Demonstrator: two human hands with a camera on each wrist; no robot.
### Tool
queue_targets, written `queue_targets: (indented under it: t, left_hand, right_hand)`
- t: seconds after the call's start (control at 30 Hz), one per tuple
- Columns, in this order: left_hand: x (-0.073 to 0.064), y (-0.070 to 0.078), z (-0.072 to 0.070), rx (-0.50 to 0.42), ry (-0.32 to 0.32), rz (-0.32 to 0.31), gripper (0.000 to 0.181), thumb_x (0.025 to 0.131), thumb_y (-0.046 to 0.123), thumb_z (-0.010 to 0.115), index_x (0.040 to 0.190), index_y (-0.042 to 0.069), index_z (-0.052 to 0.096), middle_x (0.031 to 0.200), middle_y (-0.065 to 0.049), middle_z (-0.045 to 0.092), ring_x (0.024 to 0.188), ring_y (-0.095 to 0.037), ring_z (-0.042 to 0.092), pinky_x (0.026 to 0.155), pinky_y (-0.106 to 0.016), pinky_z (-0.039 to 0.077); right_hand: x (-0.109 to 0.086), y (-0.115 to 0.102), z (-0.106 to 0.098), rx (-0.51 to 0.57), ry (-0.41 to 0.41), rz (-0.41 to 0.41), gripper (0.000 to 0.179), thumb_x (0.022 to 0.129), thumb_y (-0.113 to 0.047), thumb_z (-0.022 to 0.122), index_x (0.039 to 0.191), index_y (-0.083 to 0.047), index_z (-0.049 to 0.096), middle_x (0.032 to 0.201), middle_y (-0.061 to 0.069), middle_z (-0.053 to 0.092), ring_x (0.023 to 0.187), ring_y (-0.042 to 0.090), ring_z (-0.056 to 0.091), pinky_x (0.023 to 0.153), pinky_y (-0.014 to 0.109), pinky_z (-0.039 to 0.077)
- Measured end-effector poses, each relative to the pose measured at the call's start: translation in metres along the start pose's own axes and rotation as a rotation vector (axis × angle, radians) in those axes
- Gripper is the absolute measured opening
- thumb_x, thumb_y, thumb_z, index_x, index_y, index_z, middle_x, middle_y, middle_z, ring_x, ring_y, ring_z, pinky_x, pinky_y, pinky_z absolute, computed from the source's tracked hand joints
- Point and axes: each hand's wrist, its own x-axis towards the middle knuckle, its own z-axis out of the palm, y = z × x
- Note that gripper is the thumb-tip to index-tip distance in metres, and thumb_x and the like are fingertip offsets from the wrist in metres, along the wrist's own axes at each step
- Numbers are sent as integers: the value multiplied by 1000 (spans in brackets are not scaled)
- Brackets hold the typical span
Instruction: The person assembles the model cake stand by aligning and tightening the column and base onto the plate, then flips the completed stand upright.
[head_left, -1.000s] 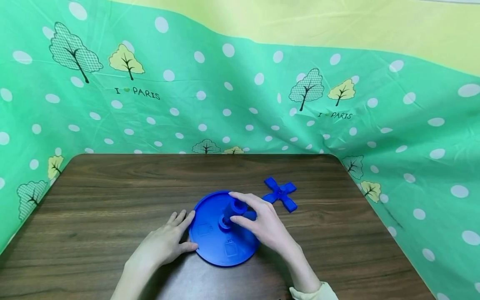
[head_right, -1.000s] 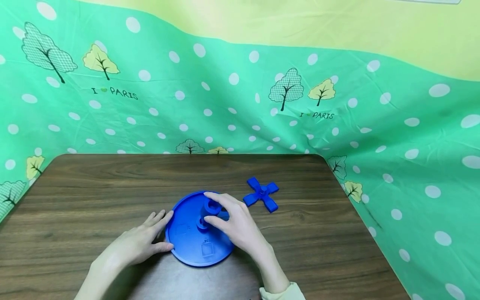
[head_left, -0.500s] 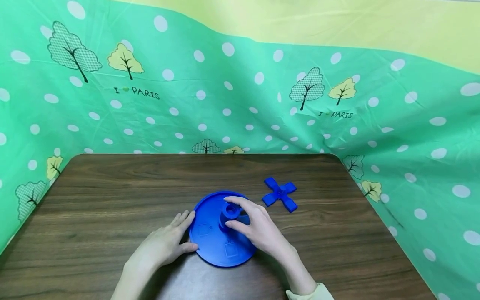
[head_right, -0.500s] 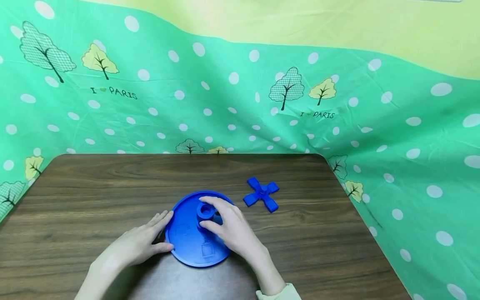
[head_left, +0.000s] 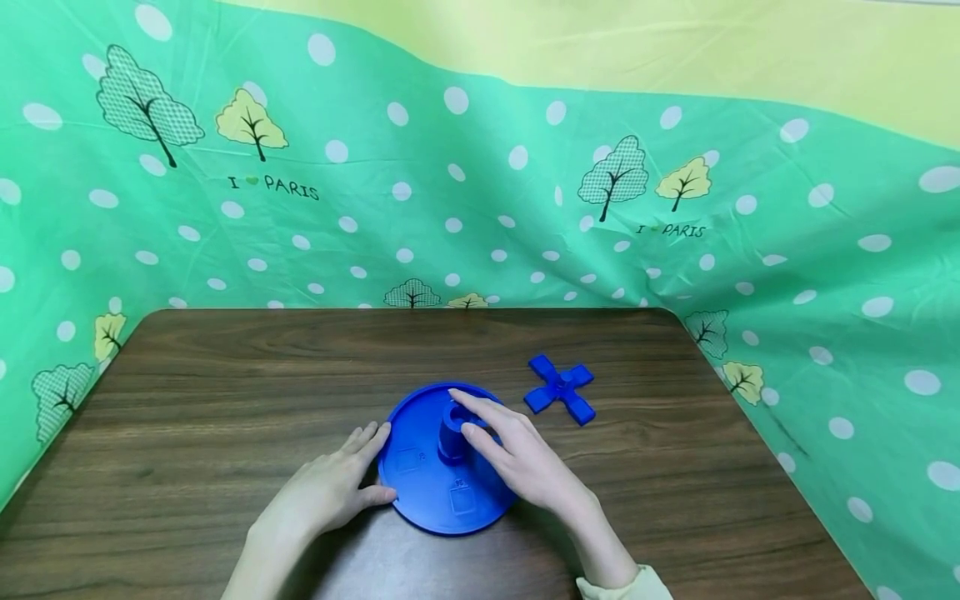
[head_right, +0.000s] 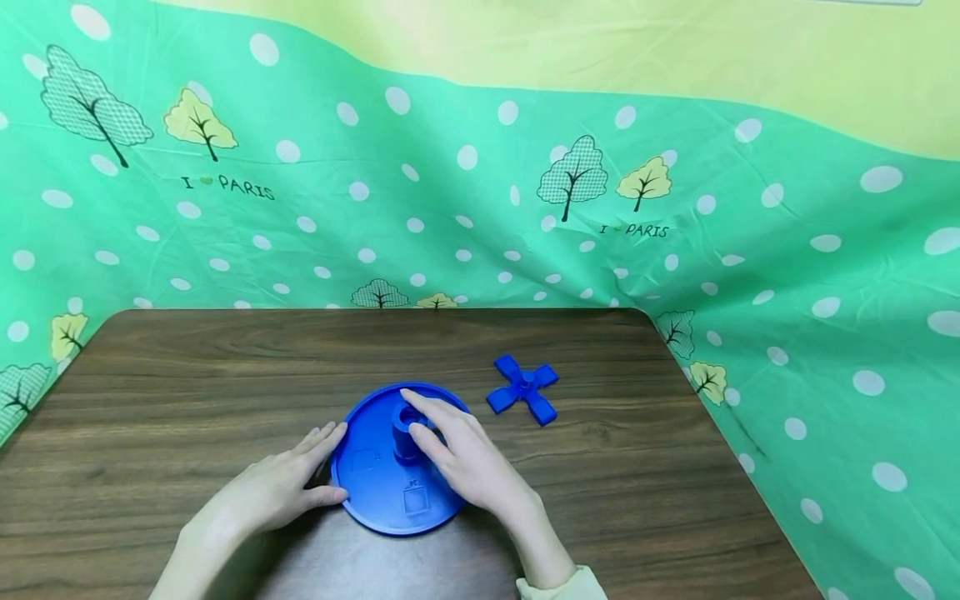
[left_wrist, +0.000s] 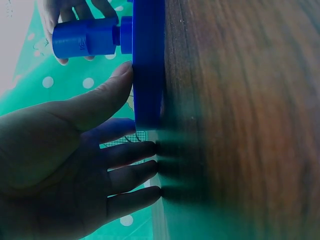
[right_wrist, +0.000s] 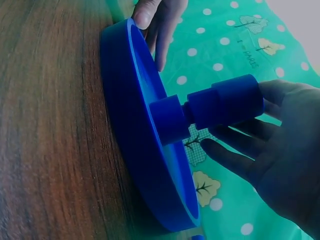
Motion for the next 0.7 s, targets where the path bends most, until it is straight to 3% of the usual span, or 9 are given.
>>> queue_targets:
  t: [0.33, 0.53, 0.7]
  left_hand:
    - [-1, 0, 0, -2, 11, 8, 87, 92, 50, 72, 162, 15, 34, 168, -17, 33, 150, -46, 39, 109, -77, 36]
    - [-1, 0, 0, -2, 11, 7, 87, 92, 50, 72, 162, 15, 34, 168, -17, 33, 149, -46, 40, 110, -77, 36]
    - [-1, 0, 0, -4, 11, 9, 87, 92, 50, 72, 162, 14, 34, 168, -18, 33, 151, -45, 38, 110, -77, 36]
  right_hand:
    - [0, 0, 3, 26, 89, 50, 41, 102, -47, 62, 141, -39, 56, 144, -8, 63, 125, 13, 66, 105, 42, 57]
    - [0, -1, 4, 59, 103, 96, 43, 99, -46, 67, 139, -40, 53, 143, -3, 63, 126, 18, 66, 101, 41, 59]
    - [-1, -2, 1, 75, 62, 101, 52, 101, -47, 63, 149, -48, 42, 151, -3, 58, 138, 21, 59, 110, 49, 53]
